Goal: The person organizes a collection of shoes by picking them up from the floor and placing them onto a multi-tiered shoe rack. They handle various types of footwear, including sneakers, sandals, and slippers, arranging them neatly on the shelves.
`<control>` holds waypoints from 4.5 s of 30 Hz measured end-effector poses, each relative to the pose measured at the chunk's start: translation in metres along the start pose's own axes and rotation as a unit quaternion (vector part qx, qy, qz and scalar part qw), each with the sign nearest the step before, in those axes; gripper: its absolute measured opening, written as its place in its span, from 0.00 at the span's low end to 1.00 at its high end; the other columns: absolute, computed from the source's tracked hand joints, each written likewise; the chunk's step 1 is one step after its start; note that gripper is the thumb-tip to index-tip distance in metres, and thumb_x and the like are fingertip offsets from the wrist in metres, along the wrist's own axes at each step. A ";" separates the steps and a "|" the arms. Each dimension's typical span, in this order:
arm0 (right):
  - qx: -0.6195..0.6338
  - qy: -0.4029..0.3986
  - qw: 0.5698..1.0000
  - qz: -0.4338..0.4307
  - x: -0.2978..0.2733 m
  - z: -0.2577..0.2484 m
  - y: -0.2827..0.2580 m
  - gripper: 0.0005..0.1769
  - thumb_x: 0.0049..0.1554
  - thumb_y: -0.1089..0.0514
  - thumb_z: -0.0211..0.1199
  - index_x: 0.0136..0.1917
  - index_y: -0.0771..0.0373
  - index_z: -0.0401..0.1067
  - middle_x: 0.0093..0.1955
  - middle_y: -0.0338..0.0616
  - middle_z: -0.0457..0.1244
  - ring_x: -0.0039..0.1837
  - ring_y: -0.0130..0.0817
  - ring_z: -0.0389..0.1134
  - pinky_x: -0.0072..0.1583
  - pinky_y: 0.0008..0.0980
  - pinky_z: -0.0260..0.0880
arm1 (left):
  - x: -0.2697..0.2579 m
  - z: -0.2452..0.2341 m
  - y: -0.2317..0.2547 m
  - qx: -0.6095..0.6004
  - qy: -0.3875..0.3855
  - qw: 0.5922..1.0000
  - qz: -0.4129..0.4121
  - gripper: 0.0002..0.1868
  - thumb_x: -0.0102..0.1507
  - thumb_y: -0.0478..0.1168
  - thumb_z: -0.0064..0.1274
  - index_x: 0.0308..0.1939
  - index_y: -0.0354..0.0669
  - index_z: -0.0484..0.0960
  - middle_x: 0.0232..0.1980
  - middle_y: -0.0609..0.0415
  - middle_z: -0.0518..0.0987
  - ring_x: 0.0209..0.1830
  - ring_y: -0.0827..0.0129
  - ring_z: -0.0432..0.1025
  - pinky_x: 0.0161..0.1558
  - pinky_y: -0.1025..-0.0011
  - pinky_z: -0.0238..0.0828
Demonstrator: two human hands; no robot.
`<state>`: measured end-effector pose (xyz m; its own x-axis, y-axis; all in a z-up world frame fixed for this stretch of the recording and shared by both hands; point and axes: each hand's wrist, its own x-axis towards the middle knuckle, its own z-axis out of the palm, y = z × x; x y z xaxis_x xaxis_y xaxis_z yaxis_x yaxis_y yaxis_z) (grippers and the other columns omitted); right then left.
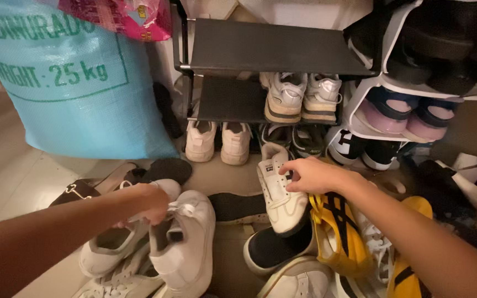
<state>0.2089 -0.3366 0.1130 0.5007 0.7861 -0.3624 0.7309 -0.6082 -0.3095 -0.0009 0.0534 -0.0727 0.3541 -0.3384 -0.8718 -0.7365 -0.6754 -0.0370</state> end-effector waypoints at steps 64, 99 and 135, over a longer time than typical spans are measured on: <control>0.687 0.055 0.709 0.148 0.075 0.049 0.002 0.23 0.55 0.40 0.70 0.46 0.64 0.75 0.36 0.39 0.65 0.35 0.30 0.63 0.41 0.34 0.69 | -0.081 -0.263 -0.095 -0.015 0.609 0.641 -0.467 0.19 0.57 0.37 0.50 0.52 0.41 0.76 0.55 0.45 0.76 0.52 0.51 0.74 0.42 0.60 0.78; 0.513 -0.132 0.799 0.286 -0.048 -0.022 0.215 0.28 0.43 0.50 0.70 0.57 0.60 0.79 0.56 0.48 0.72 0.56 0.43 0.71 0.61 0.46 0.68 | -0.092 -0.293 -0.092 -0.529 0.455 0.378 -0.609 0.37 0.56 0.65 0.63 0.60 0.44 0.80 0.71 0.41 0.64 0.72 0.44 0.56 0.62 0.44 0.57; 0.465 -0.186 0.821 0.272 -0.039 -0.017 0.208 0.30 0.45 0.46 0.65 0.59 0.59 0.78 0.48 0.47 0.73 0.45 0.39 0.68 0.51 0.37 0.67 | -0.169 -0.232 -0.070 -0.299 0.357 0.709 -0.530 0.35 0.61 0.57 0.62 0.64 0.43 0.68 0.56 0.42 0.79 0.55 0.48 0.77 0.53 0.57 0.77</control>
<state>0.3495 -0.4916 0.0779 0.3321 0.3869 -0.8602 -0.3125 -0.8154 -0.4874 0.1243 0.0059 0.1903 0.8845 0.4655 -0.0312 0.4616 -0.8829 -0.0859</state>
